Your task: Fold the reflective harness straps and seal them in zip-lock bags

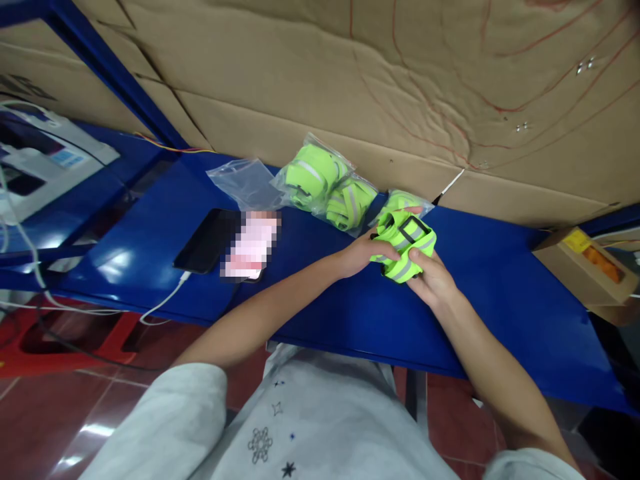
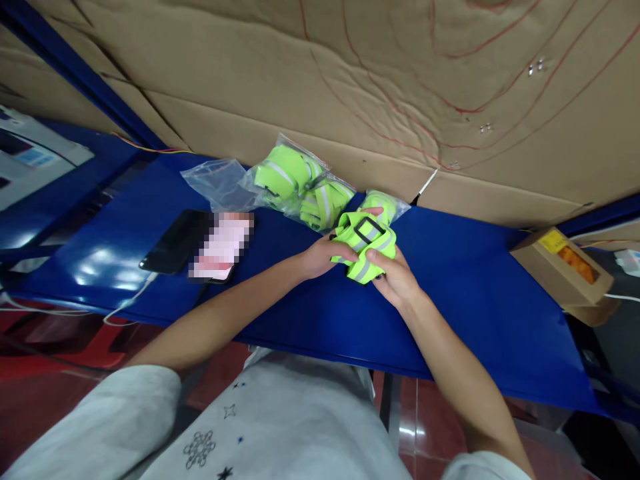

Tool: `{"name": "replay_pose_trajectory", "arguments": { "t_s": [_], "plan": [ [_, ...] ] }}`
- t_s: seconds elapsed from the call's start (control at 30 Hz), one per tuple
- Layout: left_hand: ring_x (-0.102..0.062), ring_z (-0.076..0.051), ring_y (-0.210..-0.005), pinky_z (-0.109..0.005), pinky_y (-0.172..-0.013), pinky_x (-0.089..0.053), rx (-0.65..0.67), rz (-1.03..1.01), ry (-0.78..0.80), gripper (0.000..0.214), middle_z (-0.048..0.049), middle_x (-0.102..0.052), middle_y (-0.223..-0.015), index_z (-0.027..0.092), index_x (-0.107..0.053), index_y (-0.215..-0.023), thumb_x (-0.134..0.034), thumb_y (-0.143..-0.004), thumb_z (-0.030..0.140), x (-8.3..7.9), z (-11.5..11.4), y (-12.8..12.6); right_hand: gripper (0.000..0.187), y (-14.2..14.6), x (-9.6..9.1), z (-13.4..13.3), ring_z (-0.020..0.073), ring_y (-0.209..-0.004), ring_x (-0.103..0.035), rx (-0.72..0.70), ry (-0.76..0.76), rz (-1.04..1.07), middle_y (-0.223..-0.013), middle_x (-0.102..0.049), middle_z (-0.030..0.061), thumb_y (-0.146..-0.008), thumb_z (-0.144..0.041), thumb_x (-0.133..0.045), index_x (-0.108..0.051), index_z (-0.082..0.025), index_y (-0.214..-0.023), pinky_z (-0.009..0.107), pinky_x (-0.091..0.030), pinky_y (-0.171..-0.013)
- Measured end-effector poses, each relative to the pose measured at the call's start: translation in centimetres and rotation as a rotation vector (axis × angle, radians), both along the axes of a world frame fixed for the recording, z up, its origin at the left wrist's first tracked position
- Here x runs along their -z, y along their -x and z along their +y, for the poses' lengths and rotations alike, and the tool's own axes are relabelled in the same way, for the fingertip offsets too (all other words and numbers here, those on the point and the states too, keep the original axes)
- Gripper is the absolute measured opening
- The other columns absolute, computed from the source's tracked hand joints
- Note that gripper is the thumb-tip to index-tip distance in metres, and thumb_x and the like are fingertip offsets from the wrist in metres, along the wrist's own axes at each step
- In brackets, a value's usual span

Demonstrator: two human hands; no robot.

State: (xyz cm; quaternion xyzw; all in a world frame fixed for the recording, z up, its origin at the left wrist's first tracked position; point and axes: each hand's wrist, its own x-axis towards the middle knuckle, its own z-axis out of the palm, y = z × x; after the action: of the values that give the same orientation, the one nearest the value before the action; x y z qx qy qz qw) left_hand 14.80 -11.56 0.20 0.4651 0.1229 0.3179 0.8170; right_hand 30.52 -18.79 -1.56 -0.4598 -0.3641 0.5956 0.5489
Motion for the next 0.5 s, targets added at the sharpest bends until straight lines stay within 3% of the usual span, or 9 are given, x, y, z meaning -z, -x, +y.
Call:
{"name": "replay_pose_trajectory", "arguments": {
  "t_s": [0.13, 0.23, 0.33, 0.37, 0.4, 0.47, 0.5],
  "plan": [
    [-0.067, -0.026, -0.121, -0.037, -0.104, -0.052, 0.003, 0.089, -0.074, 0.068, 0.0001, -0.076, -0.116, 0.03, -0.072, -0.132, -0.075, -0.065, 0.017, -0.1, -0.1, 0.1, 0.079, -0.1, -0.5, -0.3, 0.0344, -0.116, -0.075, 0.009, -0.048, 0.004, -0.125, -0.078, 0.0081, -0.064, -0.062, -0.094, -0.068, -0.03, -0.131, 0.054, -0.063, -0.103],
    [-0.062, -0.026, -0.132, -0.038, -0.109, -0.05, -0.008, 0.163, -0.097, 0.079, -0.0013, -0.071, -0.133, 0.034, -0.064, -0.142, -0.079, -0.067, 0.016, -1.0, -0.5, 1.0, 0.071, 0.4, -1.4, -0.5, 0.0339, -0.112, -0.077, 0.075, -0.058, -0.015, -0.12, -0.079, 0.0072, -0.066, -0.051, -0.096, -0.07, -0.029, -0.128, 0.055, -0.063, -0.103],
    [-0.057, -0.03, -0.139, -0.039, -0.107, -0.052, -0.049, 0.265, -0.24, 0.093, -0.0044, -0.063, -0.149, 0.036, -0.061, -0.145, -0.093, -0.061, 0.014, -3.1, 0.2, 4.2, 0.065, 0.0, -2.4, -1.1, 0.034, -0.115, -0.076, 0.152, -0.126, -0.043, -0.121, -0.079, 0.007, -0.066, -0.044, -0.098, -0.072, -0.028, -0.124, 0.054, -0.063, -0.104],
    [-0.057, -0.031, -0.14, -0.039, -0.107, -0.052, -0.078, 0.313, -0.302, 0.089, -0.0047, -0.064, -0.149, 0.034, -0.064, -0.142, -0.094, -0.061, 0.013, -3.8, 1.1, 6.1, 0.064, -0.5, -2.6, -1.3, 0.0341, -0.116, -0.075, 0.195, -0.149, -0.06, -0.121, -0.079, 0.0072, -0.067, -0.044, -0.097, -0.072, -0.028, -0.123, 0.054, -0.063, -0.105],
    [-0.061, -0.03, -0.132, -0.039, -0.106, -0.052, -0.136, 0.38, -0.352, 0.069, -0.0042, -0.071, -0.139, 0.03, -0.071, -0.132, -0.092, -0.068, 0.014, -4.5, 2.3, 8.3, 0.063, -1.3, -2.7, -1.4, 0.0341, -0.117, -0.075, 0.242, -0.163, -0.081, -0.121, -0.079, 0.0073, -0.067, -0.044, -0.097, -0.073, -0.028, -0.123, 0.054, -0.063, -0.105],
    [-0.066, -0.018, -0.102, -0.035, -0.107, -0.047, -0.489, 0.485, -0.363, 0.012, 0.0016, -0.08, -0.095, 0.024, -0.078, -0.099, -0.075, -0.09, 0.017, -5.3, 5.5, 13.7, 0.063, -3.1, -2.5, -1.6, 0.0334, -0.118, -0.075, 0.339, -0.172, -0.13, -0.119, -0.08, 0.0071, -0.068, -0.042, -0.097, -0.073, -0.027, -0.124, 0.052, -0.064, -0.104],
    [-0.062, -0.014, -0.098, -0.029, -0.112, -0.042, -0.705, 0.521, -0.342, 0.02, 0.0066, -0.075, -0.077, 0.026, -0.076, -0.09, -0.064, -0.097, 0.012, -5.2, 7.4, 16.7, 0.062, -4.1, -2.2, -1.6, 0.0326, -0.118, -0.075, 0.379, -0.17, -0.15, -0.119, -0.08, 0.0067, -0.068, -0.04, -0.097, -0.073, -0.027, -0.124, 0.051, -0.064, -0.104]
  ]
}}
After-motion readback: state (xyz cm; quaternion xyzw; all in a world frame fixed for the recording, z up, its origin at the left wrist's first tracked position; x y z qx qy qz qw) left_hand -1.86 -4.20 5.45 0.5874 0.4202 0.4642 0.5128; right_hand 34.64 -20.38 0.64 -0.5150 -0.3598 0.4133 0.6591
